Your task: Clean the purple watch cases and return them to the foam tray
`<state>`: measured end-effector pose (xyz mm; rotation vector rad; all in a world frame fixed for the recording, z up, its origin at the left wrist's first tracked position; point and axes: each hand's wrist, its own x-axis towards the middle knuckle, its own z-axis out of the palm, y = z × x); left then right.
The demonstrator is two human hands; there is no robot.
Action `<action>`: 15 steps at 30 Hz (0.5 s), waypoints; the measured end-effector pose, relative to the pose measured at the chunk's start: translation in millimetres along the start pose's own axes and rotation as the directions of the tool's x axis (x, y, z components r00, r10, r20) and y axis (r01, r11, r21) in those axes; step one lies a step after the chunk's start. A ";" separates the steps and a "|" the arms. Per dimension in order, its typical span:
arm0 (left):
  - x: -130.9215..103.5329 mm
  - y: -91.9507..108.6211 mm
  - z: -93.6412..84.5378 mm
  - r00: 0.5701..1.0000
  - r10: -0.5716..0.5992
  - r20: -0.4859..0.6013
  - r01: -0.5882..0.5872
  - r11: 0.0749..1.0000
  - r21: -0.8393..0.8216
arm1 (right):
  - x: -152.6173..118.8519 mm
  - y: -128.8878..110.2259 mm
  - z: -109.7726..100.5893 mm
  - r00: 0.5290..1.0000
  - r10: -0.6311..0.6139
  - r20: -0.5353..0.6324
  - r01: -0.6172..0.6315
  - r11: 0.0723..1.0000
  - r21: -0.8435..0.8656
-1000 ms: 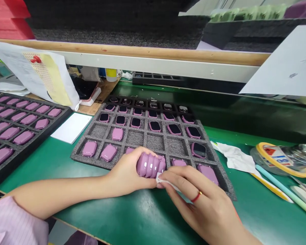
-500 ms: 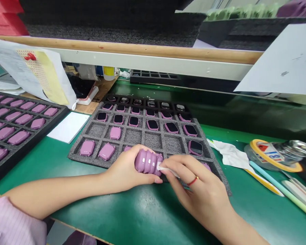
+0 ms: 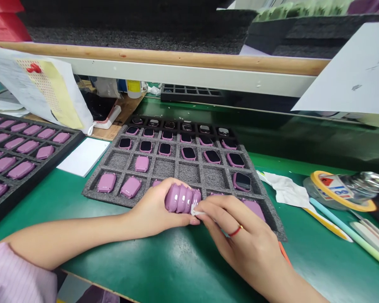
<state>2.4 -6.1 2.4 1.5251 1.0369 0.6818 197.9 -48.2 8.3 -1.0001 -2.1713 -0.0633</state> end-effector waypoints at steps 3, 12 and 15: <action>0.2 -0.7 -1.5 1.000 0.018 0.008 -0.018 1.000 0.000 | 1.1 5.5 1.1 0.996 0.082 -0.023 -0.080 0.992 0.100; -2.3 -0.4 -8.2 0.988 0.130 0.088 -0.132 0.991 0.014 | 2.5 26.9 -9.7 0.833 0.540 -0.120 -0.478 0.812 0.336; -2.4 -0.6 -7.5 0.987 0.136 0.084 -0.137 0.990 0.014 | 2.5 23.5 -6.9 0.914 0.397 -0.087 -0.364 0.894 0.262</action>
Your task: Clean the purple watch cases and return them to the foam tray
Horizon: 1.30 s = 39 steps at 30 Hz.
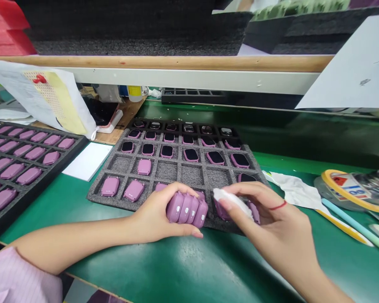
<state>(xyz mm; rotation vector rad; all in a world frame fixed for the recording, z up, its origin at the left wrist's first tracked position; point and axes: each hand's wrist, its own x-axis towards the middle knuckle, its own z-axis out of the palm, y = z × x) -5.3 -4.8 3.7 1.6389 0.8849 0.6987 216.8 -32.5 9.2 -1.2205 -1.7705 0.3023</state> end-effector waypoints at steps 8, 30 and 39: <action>1.6 -7.3 1.7 0.998 0.066 -0.001 -0.066 0.997 -0.026 | -4.1 -31.8 19.8 0.893 -0.410 0.185 0.433 0.895 -0.110; -1.7 -7.3 5.1 1.000 0.011 -0.006 -0.011 1.000 -0.024 | -3.5 -35.2 23.4 0.894 -0.399 0.207 0.436 0.881 -0.184; -2.4 -4.8 4.6 1.000 -0.003 -0.003 0.003 1.000 -0.023 | -5.6 -33.0 23.5 0.887 -0.413 0.207 0.447 0.881 -0.157</action>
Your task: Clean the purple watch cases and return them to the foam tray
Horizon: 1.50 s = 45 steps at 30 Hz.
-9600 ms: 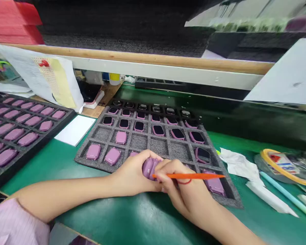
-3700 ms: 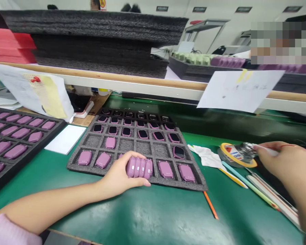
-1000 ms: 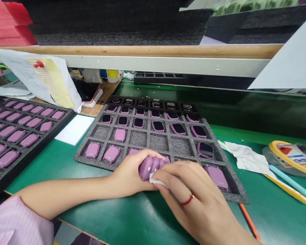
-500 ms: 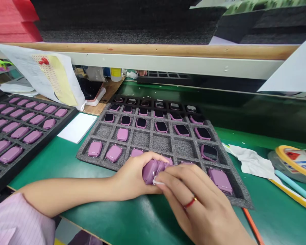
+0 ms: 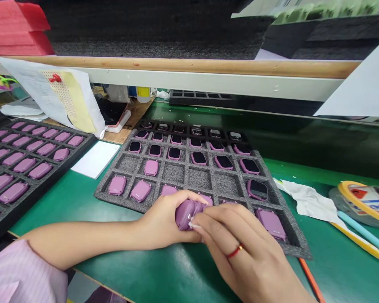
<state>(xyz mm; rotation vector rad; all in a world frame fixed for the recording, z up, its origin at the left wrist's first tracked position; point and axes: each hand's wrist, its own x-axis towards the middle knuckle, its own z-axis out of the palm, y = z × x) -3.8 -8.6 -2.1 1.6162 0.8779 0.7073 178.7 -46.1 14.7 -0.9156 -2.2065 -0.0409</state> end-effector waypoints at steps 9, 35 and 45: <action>1.1 2.3 -0.7 0.998 -0.059 -0.003 0.059 0.998 0.028 | 12.2 11.5 -4.4 0.992 0.092 -0.084 -0.084 0.992 0.096; -0.4 -2.1 1.1 1.000 0.022 0.018 -0.022 1.000 -0.016 | 5.8 -6.9 3.8 0.999 0.032 -0.032 -0.029 0.995 0.091; 3.8 -2.6 -0.4 0.999 0.043 0.014 -0.042 0.999 -0.018 | 4.9 1.2 9.2 0.998 0.044 -0.038 -0.038 0.989 0.145</action>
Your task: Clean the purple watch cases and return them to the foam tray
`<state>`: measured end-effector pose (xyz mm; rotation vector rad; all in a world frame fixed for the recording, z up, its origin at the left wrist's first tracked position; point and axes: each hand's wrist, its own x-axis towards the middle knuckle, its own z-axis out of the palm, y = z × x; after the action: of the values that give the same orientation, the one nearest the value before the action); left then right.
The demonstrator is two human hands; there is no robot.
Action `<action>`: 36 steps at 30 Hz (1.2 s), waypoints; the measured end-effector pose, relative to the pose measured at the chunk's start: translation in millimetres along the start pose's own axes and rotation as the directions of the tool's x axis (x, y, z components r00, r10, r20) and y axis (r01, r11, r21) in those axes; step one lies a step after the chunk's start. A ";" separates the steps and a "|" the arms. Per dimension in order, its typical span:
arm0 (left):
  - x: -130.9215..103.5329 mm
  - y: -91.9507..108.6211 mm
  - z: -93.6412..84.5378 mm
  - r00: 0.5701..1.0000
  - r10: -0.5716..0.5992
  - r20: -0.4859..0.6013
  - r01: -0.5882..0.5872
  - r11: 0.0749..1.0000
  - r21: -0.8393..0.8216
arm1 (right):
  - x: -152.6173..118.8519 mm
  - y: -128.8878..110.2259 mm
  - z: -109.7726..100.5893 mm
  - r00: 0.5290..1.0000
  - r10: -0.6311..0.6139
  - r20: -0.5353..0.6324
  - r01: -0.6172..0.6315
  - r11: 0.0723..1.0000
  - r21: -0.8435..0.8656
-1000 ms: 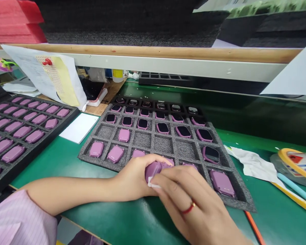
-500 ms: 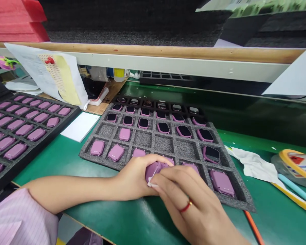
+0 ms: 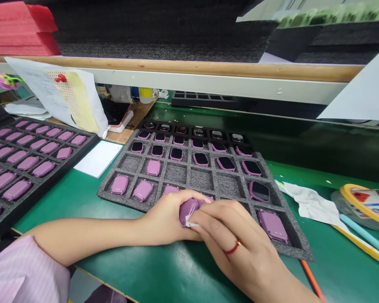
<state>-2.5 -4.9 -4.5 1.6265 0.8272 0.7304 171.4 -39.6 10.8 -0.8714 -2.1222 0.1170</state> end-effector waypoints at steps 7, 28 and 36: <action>-2.1 -2.6 0.4 1.000 0.020 0.013 -0.020 1.000 -0.008 | -0.3 -5.5 -3.8 0.999 -0.050 0.016 0.050 0.997 -0.055; -27.8 17.8 2.5 0.971 -0.134 -0.198 0.102 0.982 -0.161 | -88.2 78.6 -124.4 0.710 0.700 -0.076 -0.664 0.630 -0.404; -33.9 -2.0 7.2 0.951 -0.214 -0.224 0.142 0.943 -0.300 | -100.6 125.3 -125.8 0.674 0.734 -0.089 -0.672 0.558 -0.487</action>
<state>-16.0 -36.5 -9.1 1.2008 0.9922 0.8941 373.4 -33.2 -17.7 -2.0639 -1.7871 0.0468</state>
